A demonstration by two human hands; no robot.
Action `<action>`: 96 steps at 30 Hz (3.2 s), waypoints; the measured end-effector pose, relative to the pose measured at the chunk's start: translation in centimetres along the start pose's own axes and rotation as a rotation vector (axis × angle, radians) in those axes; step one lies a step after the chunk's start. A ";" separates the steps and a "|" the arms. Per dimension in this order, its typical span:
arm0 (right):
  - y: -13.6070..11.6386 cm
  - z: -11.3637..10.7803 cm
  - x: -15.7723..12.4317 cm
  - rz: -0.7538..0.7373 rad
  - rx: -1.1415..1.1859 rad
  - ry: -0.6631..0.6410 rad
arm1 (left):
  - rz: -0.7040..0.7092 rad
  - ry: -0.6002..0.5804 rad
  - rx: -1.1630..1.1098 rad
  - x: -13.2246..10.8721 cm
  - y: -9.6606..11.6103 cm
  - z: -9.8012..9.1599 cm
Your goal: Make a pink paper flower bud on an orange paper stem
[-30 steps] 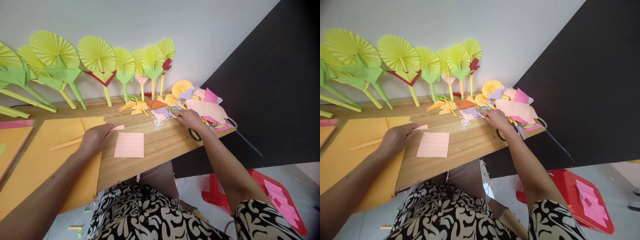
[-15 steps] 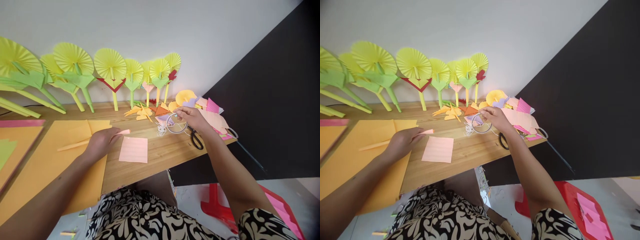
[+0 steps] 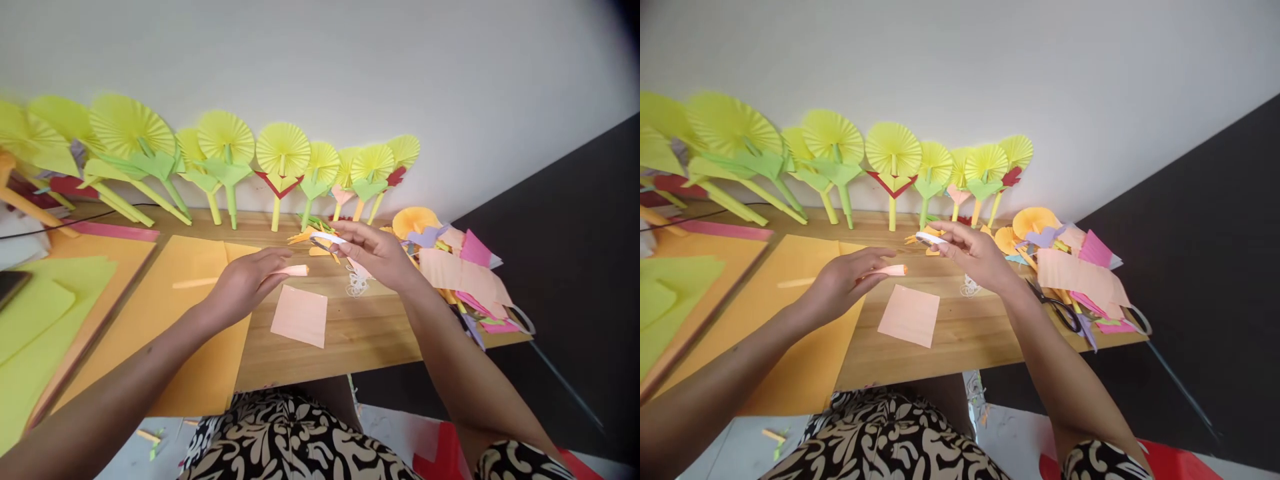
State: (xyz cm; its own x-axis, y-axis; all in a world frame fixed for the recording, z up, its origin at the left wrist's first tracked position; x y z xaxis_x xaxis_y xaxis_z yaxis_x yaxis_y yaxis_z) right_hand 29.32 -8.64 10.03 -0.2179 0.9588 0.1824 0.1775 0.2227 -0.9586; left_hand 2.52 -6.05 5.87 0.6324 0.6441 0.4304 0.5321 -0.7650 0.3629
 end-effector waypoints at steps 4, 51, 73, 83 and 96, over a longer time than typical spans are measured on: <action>-0.7 1.1 0.2 -0.040 0.004 -0.033 | -0.041 -0.019 -0.019 1.5 -0.2 -0.6; 7.6 2.4 -0.5 0.031 -1.117 -0.184 | -0.441 -0.250 -0.282 1.5 1.2 -1.4; -1.4 -2.7 -3.2 0.063 -0.088 0.189 | -0.432 -0.257 -0.856 4.9 2.5 -2.3; -2.4 1.1 0.1 -0.042 0.211 0.014 | -0.347 -0.275 -0.961 7.0 0.9 -1.5; -6.4 2.8 4.1 -0.396 -0.609 0.176 | -0.381 -0.051 -0.888 6.6 0.0 -5.3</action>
State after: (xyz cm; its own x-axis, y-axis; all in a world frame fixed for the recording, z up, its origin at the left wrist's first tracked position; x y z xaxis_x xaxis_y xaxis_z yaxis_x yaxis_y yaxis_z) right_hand 24.59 -6.58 16.27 -0.2279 0.7890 0.5706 0.6290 0.5666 -0.5322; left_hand 3.69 -1.76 13.13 0.5403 0.8321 0.1256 0.1006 -0.2121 0.9721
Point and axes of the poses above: each hand's wrist, its own x-axis towards the middle knuckle, its own z-axis out of the palm, y = z × x, the point moved 1 cm from there along x, towards the middle knuckle, and after that the axes turned 14 degrees about x, right-handed, at the moved point
